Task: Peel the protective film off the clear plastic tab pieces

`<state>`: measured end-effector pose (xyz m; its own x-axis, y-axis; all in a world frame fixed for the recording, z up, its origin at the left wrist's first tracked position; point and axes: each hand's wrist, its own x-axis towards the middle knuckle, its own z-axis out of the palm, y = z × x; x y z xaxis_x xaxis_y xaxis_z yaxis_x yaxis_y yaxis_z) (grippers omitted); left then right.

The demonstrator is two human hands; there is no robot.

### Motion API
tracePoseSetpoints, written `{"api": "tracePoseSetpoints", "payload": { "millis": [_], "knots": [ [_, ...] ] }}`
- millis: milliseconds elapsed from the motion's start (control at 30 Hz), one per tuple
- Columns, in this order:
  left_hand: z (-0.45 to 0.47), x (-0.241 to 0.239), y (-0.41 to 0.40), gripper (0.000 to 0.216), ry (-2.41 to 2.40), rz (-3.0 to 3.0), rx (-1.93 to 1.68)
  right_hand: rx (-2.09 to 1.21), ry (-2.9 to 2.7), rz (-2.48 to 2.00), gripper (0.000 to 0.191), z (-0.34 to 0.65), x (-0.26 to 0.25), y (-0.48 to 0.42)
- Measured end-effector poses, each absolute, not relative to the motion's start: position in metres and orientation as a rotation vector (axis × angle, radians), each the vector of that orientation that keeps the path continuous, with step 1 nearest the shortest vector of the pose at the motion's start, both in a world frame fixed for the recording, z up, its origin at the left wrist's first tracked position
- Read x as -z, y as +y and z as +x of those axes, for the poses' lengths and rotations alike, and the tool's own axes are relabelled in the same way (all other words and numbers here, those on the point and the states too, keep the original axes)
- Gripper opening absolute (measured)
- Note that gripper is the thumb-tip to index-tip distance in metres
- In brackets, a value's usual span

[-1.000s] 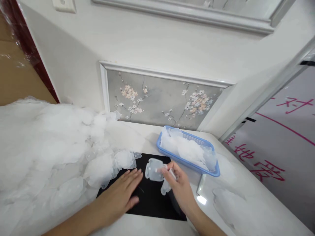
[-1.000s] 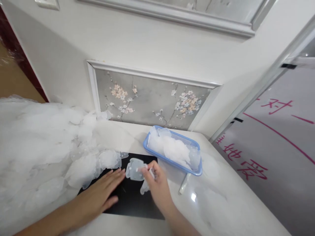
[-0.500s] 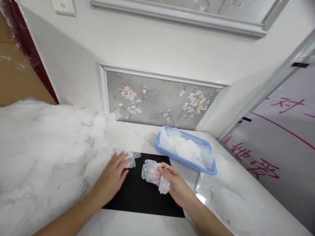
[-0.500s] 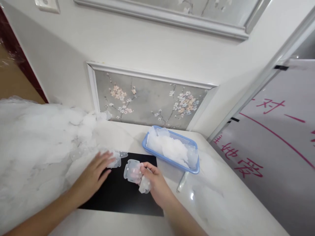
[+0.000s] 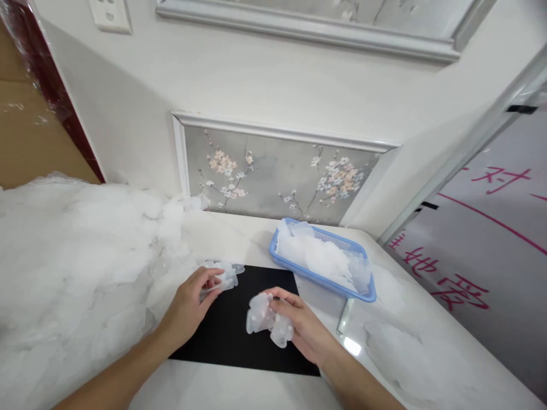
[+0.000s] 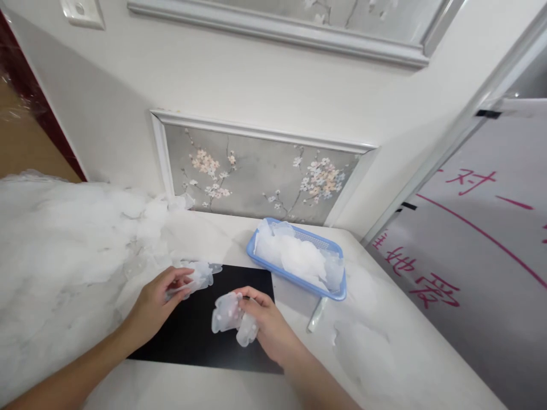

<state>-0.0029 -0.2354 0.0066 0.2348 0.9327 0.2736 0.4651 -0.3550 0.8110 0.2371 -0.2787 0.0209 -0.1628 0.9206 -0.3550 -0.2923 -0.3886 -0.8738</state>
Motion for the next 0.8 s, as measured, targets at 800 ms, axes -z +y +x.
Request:
{"api": "tracePoseSetpoints", "payload": {
  "millis": [800],
  "knots": [
    [0.014, -0.007, -0.264, 0.047, 0.88, 1.038, -0.732, -0.942, -1.858, -1.22, 0.018, 0.223, -0.009, -0.29]
  ]
}}
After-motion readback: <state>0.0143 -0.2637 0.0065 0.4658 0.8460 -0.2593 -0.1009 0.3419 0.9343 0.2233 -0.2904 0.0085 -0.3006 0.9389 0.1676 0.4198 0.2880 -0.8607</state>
